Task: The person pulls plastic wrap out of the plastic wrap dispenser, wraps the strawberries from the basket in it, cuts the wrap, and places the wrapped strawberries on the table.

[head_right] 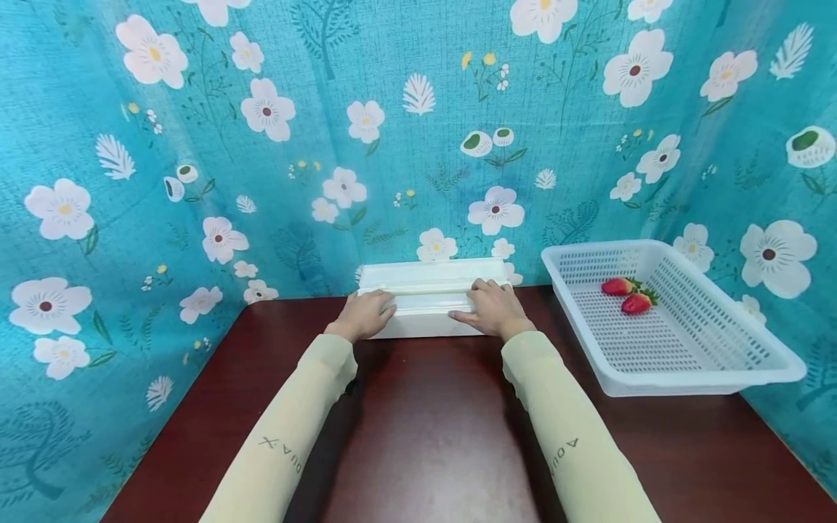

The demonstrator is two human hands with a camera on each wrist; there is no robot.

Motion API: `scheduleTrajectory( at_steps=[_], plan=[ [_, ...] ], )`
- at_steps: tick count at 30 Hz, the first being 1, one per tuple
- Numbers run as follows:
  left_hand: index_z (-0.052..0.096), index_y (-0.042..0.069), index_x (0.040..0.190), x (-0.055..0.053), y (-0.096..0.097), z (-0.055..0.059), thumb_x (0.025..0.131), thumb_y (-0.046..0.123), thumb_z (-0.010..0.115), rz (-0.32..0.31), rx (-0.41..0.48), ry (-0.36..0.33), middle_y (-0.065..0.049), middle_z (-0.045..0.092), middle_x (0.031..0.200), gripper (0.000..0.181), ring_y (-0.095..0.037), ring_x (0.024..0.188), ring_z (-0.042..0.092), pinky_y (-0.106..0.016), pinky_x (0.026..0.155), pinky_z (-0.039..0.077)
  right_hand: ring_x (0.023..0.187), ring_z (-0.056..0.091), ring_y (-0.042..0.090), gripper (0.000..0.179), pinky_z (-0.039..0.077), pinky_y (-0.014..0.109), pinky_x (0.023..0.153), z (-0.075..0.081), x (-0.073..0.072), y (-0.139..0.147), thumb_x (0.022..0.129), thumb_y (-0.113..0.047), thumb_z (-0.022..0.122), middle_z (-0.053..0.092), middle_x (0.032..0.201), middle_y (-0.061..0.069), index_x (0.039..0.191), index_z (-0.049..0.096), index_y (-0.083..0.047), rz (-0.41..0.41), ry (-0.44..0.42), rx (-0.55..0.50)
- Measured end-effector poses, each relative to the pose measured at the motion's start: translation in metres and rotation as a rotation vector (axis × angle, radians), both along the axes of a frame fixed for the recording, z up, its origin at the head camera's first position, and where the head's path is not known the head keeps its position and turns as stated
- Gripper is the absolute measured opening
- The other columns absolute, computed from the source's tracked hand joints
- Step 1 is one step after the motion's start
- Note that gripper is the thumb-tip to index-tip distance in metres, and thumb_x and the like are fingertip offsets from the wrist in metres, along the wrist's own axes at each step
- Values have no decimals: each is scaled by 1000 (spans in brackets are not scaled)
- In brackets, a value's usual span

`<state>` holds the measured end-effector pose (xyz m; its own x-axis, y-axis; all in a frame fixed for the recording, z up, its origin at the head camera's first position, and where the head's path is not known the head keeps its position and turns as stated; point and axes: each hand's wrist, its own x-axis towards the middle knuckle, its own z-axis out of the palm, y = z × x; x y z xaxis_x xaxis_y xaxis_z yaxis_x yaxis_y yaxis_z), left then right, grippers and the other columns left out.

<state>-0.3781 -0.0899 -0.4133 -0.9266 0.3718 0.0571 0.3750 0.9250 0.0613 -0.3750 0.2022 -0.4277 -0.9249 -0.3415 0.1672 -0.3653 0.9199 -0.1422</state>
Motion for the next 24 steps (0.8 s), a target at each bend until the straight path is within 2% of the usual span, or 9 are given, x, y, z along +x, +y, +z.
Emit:
scheduleTrajectory(
  at_steps=[3, 6, 11, 18, 24],
  plan=[
    [68, 12, 129, -5, -2, 1, 108, 30, 51, -38, 4, 52, -8, 69, 128, 33, -24, 121, 64, -50, 105, 46, 125, 54, 36, 81, 35, 62, 110, -1, 0, 0, 94, -68, 56, 60, 134, 17, 137, 63, 0, 0, -6, -13],
    [75, 11, 114, -11, -6, 5, 105, 20, 59, -86, 18, 99, -7, 74, 110, 20, -23, 103, 69, -40, 91, 55, 125, 54, 36, 80, 35, 63, 109, 2, 1, -3, 96, -67, 55, 60, 134, 17, 138, 62, 0, 4, -1, -7],
    [77, 10, 113, -15, -11, 10, 101, 11, 66, -114, 60, 86, -6, 74, 109, 16, -20, 102, 69, -34, 88, 55, 125, 55, 35, 79, 36, 63, 108, 6, 0, -5, 96, -68, 54, 61, 133, 17, 137, 63, -1, -3, 2, 16],
    [74, 11, 96, -17, -10, 3, 104, 4, 57, -109, 51, 139, -7, 73, 91, 20, -18, 85, 69, -31, 73, 52, 124, 55, 35, 80, 37, 63, 106, 2, -2, -3, 96, -69, 53, 61, 132, 16, 137, 64, -2, -8, 2, 22],
    [67, 10, 91, -20, -9, 0, 105, 5, 56, -134, 38, 172, -8, 69, 82, 18, -20, 77, 68, -31, 67, 50, 122, 56, 35, 73, 38, 63, 104, 4, -3, 0, 98, -64, 54, 60, 132, 16, 133, 67, -2, -4, -1, 26]
  ],
)
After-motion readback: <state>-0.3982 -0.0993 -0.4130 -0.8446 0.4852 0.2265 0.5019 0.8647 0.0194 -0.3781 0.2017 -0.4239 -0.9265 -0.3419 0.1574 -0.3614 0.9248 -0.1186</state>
